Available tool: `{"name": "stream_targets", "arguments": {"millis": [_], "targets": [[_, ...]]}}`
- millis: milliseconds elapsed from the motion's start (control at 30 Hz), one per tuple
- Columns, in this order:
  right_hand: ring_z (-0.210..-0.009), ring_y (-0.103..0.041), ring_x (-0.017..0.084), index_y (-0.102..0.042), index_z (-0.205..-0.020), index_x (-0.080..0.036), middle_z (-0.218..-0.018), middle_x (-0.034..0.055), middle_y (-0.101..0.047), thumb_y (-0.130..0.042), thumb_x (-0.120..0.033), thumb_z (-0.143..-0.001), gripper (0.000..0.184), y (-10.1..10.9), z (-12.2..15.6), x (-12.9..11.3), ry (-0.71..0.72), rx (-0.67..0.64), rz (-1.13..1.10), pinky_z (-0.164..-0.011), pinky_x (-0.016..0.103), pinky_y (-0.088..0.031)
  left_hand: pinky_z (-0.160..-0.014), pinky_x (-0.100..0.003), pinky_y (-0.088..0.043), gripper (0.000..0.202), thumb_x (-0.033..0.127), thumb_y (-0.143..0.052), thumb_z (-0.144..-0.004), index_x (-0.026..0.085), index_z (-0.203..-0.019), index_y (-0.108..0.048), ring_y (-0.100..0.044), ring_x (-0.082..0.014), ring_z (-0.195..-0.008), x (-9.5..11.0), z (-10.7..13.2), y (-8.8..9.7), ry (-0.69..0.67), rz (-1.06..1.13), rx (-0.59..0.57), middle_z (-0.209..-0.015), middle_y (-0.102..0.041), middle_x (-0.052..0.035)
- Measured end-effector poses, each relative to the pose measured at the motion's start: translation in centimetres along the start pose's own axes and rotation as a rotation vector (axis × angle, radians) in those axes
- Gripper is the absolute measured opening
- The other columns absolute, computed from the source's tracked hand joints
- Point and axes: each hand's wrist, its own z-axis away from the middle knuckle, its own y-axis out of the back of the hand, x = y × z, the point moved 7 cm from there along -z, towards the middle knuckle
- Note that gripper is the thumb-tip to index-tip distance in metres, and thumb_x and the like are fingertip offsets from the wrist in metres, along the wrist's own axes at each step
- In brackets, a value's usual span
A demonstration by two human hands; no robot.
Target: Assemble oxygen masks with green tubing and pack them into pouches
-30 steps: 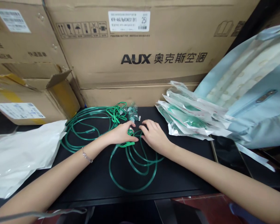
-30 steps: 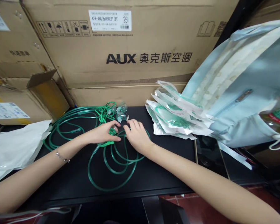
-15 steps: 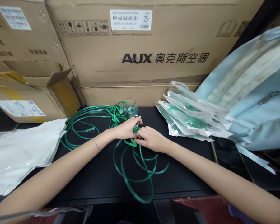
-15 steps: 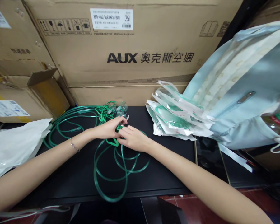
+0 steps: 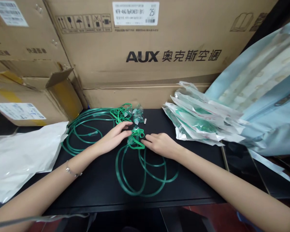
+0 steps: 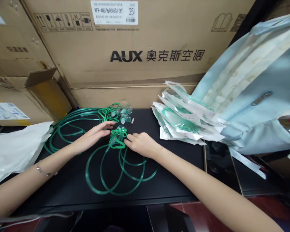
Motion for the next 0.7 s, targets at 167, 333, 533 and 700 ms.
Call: {"name": "stream_targets", "arguments": {"millis": [167,333,533,700], "targets": [[-0.07,-0.05,0.015,-0.06,-0.088,-0.013,-0.079,0.0074,-0.058,-0.042,-0.015,-0.088,0.018,0.2,-0.4,0.3,-0.063,-0.021,-0.074,-0.05,0.027,-0.024,-0.072,-0.033,-0.045,0.045,0.055,-0.054,-0.071,0.024,-0.104,-0.048,-0.055,-0.0207,-0.088,2.4,4.7,0.0,0.024,-0.475,0.137,-0.107,-0.05,-0.0043],[-0.074,-0.053,0.016,-0.057,-0.089,-0.015,-0.081,0.005,-0.062,-0.053,-0.021,-0.079,0.012,1.2,-0.3,1.6,-0.27,-0.009,-0.203,-0.056,0.026,-0.029,-0.058,-0.029,-0.041,0.021,0.04,-0.051,-0.078,0.02,-0.079,-0.048,-0.051,-0.0149,-0.061,2.0,5.5,-2.6,-0.006,-0.647,0.09,-0.08,-0.05,-0.0011],[-0.066,-0.057,0.015,-0.052,-0.076,-0.019,-0.077,0.0004,-0.062,-0.053,-0.015,-0.073,0.005,1.4,0.0,1.3,-0.428,-0.103,-0.34,-0.05,0.025,-0.022,-0.056,-0.025,-0.041,0.021,0.029,-0.043,-0.084,0.019,-0.069,-0.054,-0.053,-0.013,-0.059,1.3,4.2,-3.0,-0.038,-0.399,0.127,-0.066,-0.055,0.0],[-0.066,-0.056,0.014,-0.045,-0.099,-0.018,-0.077,0.0013,-0.061,-0.048,-0.005,-0.069,0.033,0.7,-0.3,0.3,-0.477,-0.11,-0.598,-0.051,0.023,-0.028,-0.06,-0.026,-0.044,0.02,0.034,-0.065,-0.068,0.019,-0.079,-0.056,-0.056,-0.015,-0.065,1.2,3.9,-3.4,-0.021,-0.333,0.12,-0.072,-0.061,0.0003]]}}
